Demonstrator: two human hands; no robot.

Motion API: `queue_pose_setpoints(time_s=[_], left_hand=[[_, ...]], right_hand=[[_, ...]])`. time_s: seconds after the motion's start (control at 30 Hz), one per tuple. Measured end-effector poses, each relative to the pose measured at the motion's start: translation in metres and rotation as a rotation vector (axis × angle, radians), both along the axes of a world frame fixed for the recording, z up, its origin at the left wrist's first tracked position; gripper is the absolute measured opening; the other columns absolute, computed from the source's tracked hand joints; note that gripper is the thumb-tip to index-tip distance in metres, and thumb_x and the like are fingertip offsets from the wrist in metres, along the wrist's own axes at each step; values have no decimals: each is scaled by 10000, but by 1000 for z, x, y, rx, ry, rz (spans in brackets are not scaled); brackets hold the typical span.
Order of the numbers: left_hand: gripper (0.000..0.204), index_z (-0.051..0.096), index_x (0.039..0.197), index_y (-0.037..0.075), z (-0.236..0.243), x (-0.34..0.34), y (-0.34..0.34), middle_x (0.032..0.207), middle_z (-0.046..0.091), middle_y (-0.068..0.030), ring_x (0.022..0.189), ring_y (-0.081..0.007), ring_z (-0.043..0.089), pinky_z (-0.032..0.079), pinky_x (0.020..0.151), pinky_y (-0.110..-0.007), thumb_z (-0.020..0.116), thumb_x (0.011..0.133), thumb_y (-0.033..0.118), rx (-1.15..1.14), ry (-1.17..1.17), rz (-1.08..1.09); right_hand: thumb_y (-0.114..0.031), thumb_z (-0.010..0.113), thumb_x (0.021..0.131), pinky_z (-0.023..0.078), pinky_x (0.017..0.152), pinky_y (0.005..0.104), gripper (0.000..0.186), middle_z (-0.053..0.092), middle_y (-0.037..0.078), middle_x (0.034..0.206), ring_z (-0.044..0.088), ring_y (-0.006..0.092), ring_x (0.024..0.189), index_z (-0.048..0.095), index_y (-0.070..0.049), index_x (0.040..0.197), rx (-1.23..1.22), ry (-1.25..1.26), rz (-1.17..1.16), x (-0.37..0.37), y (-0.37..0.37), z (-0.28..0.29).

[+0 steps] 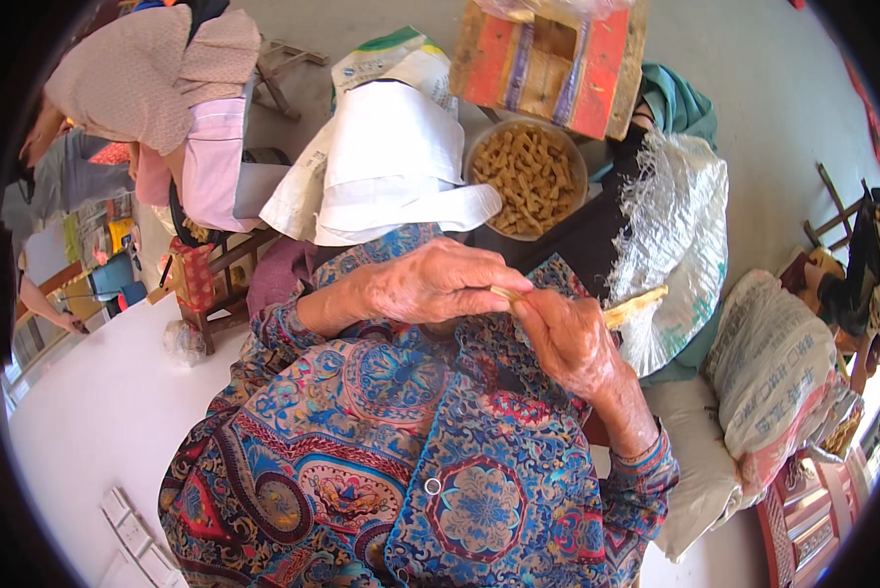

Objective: The person sits and repeatedly pulls long strips of dried fruit from a large sack, tearing them into smaller pieces by hand, and placing the pieces into a bowl. The process is continuous and repetitive.

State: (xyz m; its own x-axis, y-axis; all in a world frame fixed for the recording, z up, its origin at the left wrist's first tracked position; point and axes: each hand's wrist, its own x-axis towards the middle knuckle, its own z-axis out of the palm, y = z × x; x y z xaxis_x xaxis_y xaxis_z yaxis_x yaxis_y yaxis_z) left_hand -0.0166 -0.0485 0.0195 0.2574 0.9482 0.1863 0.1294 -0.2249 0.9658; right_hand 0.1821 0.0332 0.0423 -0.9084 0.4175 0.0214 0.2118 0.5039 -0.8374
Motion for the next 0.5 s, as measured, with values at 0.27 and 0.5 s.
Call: queue_pose_setpoints(time_s=[0.27,0.5], left_hand=[[149,617,969,4,16,-42,-7,794,627,-126,702,-272,625,483,582,-341,607,829,55,-43,49,63],[114,605,914,2,29,-87,-14,813,619,-124,739,-280,616,504,661,-355,585,822,65,58,267,213]], right_hand=[[-3,574,831,450,535,427,98,592,168,739,582,353,623,529,16,916,114,-35,104,-27,2,0],[3,530,860,413,479,414,14,534,201,662,541,396,569,534,14,852,37,16,85,-68,4,11]])
